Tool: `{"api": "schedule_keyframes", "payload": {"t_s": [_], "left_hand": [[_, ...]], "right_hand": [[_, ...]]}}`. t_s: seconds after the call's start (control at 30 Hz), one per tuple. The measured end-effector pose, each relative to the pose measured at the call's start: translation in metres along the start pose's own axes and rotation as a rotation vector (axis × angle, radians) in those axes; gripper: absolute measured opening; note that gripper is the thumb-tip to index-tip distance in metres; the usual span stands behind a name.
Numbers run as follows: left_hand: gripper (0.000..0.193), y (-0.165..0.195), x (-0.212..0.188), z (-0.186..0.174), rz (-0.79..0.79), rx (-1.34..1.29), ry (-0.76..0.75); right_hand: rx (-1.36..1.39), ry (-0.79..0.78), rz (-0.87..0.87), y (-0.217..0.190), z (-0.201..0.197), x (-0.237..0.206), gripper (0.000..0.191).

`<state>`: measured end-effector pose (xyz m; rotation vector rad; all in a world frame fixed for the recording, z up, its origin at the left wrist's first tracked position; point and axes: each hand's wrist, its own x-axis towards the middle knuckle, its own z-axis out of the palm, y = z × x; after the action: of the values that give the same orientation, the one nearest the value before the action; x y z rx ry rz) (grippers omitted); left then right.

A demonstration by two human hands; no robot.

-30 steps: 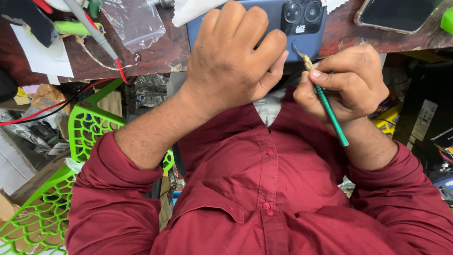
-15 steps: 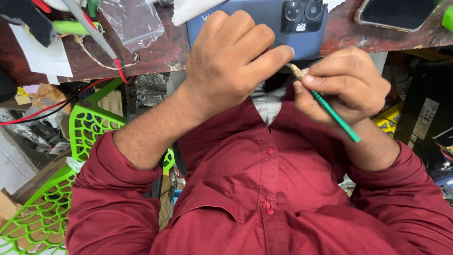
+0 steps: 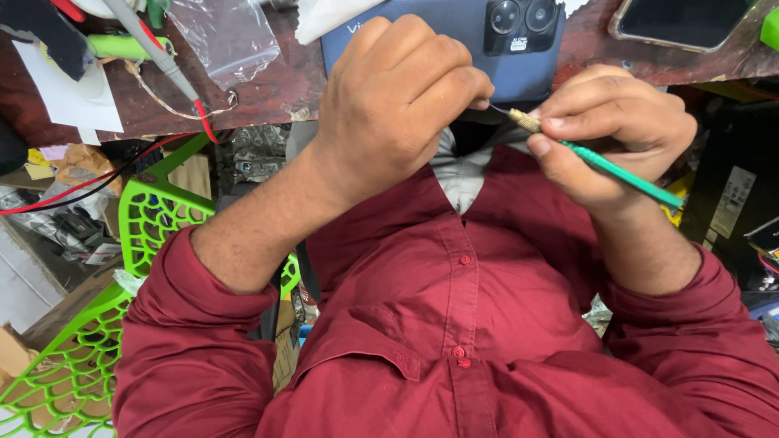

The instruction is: The person uses a green-handled pick tool to pry and separate the back cover of a blue Vivo smartphone. They work around the camera module and edges, then lift the cover to reveal the internal components including the battery and camera assembly.

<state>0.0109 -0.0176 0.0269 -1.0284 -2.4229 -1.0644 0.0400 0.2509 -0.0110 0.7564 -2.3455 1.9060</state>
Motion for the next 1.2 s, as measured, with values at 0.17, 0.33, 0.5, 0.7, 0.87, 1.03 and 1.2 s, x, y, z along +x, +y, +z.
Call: {"api": "schedule_keyframes", "payload": {"t_s": [0.17,0.33,0.5,0.7,0.87,1.03,1.2], "left_hand": [[0.012,-0.001,-0.001,0.000,-0.005,-0.020,0.026],[0.016,-0.003,-0.006,-0.005,-0.038,-0.102,0.033],[0.022,-0.010,-0.008,-0.008,-0.113,-0.110,-0.008],[0.023,-0.011,-0.006,-0.013,-0.111,-0.058,-0.056],[0.018,-0.012,-0.005,-0.015,-0.101,-0.071,-0.081],[0.015,-0.013,-0.005,-0.015,-0.098,-0.090,-0.102],[0.013,-0.016,-0.005,-0.015,-0.082,-0.101,-0.108]], "right_hand": [[0.105,0.060,0.072,0.001,-0.002,-0.004,0.016],[-0.111,0.093,0.008,-0.002,-0.001,-0.008,0.015],[-0.234,0.107,0.059,-0.014,0.000,-0.012,0.014],[-0.396,0.058,-0.072,-0.012,0.001,-0.001,0.017],[-0.427,0.014,-0.067,-0.016,-0.003,0.000,0.020],[-0.404,0.001,-0.010,-0.019,-0.004,-0.003,0.014],[-0.406,-0.006,0.016,-0.021,-0.005,-0.003,0.013]]}}
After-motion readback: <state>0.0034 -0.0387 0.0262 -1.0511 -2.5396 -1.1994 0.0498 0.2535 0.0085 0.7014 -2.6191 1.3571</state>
